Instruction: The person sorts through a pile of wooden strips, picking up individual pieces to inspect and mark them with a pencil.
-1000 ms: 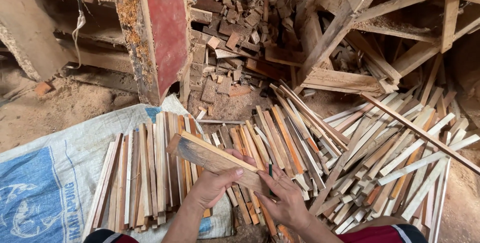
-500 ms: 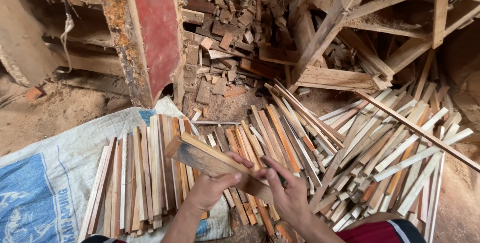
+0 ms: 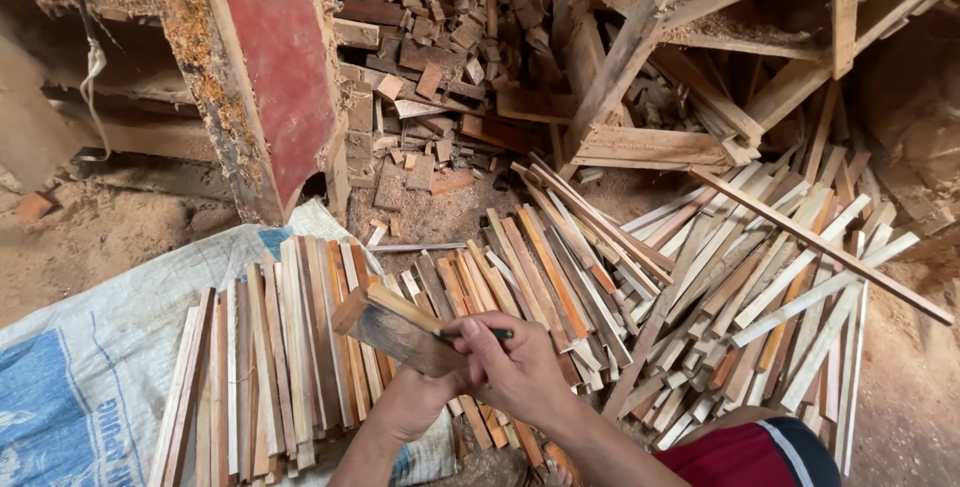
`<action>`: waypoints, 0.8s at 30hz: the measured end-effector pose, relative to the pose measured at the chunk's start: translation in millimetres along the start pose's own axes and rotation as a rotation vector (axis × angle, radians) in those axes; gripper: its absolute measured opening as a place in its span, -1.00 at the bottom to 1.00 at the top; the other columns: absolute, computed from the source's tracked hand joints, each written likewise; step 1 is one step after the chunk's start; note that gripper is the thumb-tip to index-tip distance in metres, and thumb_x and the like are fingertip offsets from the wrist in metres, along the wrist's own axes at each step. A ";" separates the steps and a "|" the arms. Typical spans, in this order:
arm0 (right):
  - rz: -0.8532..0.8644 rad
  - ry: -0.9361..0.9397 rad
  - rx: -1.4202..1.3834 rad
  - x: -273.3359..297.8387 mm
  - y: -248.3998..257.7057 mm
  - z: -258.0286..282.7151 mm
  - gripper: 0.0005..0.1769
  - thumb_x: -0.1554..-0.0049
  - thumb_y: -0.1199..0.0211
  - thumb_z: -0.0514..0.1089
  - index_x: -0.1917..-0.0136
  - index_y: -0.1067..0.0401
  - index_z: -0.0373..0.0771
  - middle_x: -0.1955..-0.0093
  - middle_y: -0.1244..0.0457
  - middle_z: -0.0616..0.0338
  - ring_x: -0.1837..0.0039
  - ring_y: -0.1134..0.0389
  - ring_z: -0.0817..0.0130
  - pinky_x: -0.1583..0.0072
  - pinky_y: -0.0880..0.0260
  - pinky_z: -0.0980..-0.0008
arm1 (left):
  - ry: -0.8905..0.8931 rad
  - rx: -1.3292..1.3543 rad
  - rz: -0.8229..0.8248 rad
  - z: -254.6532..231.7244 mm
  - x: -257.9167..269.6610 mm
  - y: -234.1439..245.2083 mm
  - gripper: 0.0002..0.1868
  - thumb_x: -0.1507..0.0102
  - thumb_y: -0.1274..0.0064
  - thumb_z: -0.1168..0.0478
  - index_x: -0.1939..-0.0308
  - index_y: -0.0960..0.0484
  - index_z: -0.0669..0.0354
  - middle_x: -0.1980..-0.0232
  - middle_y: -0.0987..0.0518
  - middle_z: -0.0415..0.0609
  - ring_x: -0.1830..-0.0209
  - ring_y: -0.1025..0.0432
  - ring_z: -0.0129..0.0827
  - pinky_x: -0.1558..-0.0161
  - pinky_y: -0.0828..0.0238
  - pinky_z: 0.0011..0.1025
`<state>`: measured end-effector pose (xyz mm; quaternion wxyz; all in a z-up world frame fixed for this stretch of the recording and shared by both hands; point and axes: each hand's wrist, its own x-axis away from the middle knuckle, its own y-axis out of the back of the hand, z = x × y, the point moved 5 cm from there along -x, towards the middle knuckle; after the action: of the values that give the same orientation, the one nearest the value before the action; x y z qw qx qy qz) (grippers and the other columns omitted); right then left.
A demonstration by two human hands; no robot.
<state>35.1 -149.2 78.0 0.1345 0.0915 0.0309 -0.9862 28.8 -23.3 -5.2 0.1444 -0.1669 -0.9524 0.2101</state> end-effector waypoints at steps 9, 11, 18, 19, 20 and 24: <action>0.061 0.074 0.071 -12.2 -17.8 27.8 -0.75 -0.32 -0.06 -0.23 -0.10 -0.52 -0.36 0.33 -0.32 0.18 0.47 -0.19 0.57 0.52 -0.13 0.60 | 0.143 -0.131 -0.041 -3.1 -3.3 -3.5 -0.75 -0.08 -0.24 0.48 0.16 -0.68 0.32 0.07 -0.74 0.20 0.07 -0.68 -0.06 -0.05 -0.77 -0.14; 0.057 0.021 0.065 -0.1 0.9 7.8 -0.78 -0.29 -0.10 -0.26 -0.06 -0.54 -0.36 0.33 -0.33 0.16 0.47 -0.21 0.55 0.52 -0.19 0.60 | -0.056 0.021 0.066 -29.9 -2.8 -3.0 -0.71 -0.13 -0.22 0.45 0.06 -0.66 0.28 0.15 -0.72 0.14 0.16 -0.62 -0.15 0.03 -0.72 -0.18; -0.118 -0.512 0.367 34.9 81.0 -27.8 -0.67 -0.23 -0.14 -0.10 0.00 -0.67 -0.29 0.36 -0.32 0.12 0.52 -0.11 0.47 0.55 -0.07 0.55 | -0.447 0.308 0.144 -91.3 13.4 34.6 -0.63 -0.12 -0.22 0.47 0.00 -0.64 0.16 0.01 -0.71 0.17 -0.16 -0.54 0.01 -0.30 -0.42 0.19; -0.117 -0.510 0.368 36.8 86.7 -29.5 -0.67 -0.23 -0.14 -0.10 0.00 -0.67 -0.29 0.36 -0.32 0.12 0.52 -0.11 0.47 0.55 -0.07 0.55 | -0.449 0.307 0.144 -93.2 15.5 31.9 -0.63 -0.12 -0.22 0.47 0.00 -0.64 0.16 0.01 -0.71 0.17 -0.16 -0.54 0.01 -0.30 -0.42 0.19; -0.136 -0.509 0.486 38.4 94.6 -30.5 -0.67 -0.24 -0.13 -0.07 0.07 -0.65 -0.29 0.44 -0.29 0.16 0.55 -0.10 0.48 0.56 -0.05 0.54 | -0.439 0.320 0.123 -94.9 15.9 30.6 -0.65 -0.12 -0.22 0.46 0.02 -0.63 0.17 0.00 -0.70 0.20 -0.15 -0.55 0.03 -0.27 -0.46 0.15; -0.238 -0.185 0.314 33.5 80.0 -0.3 -0.70 -0.23 -0.10 -0.19 0.04 -0.59 -0.43 0.43 -0.32 0.10 0.48 -0.26 0.42 0.53 -0.23 0.52 | -0.432 0.287 0.197 -90.3 7.7 11.3 -0.61 -0.13 -0.22 0.47 -0.02 -0.64 0.11 -0.01 -0.71 0.09 -0.20 -0.52 -0.02 -0.36 -0.37 0.17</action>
<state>25.0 -234.9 68.5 0.0032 0.0164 -0.1251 -0.9920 55.9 21.1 69.9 -0.0610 -0.1877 -0.9008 0.3867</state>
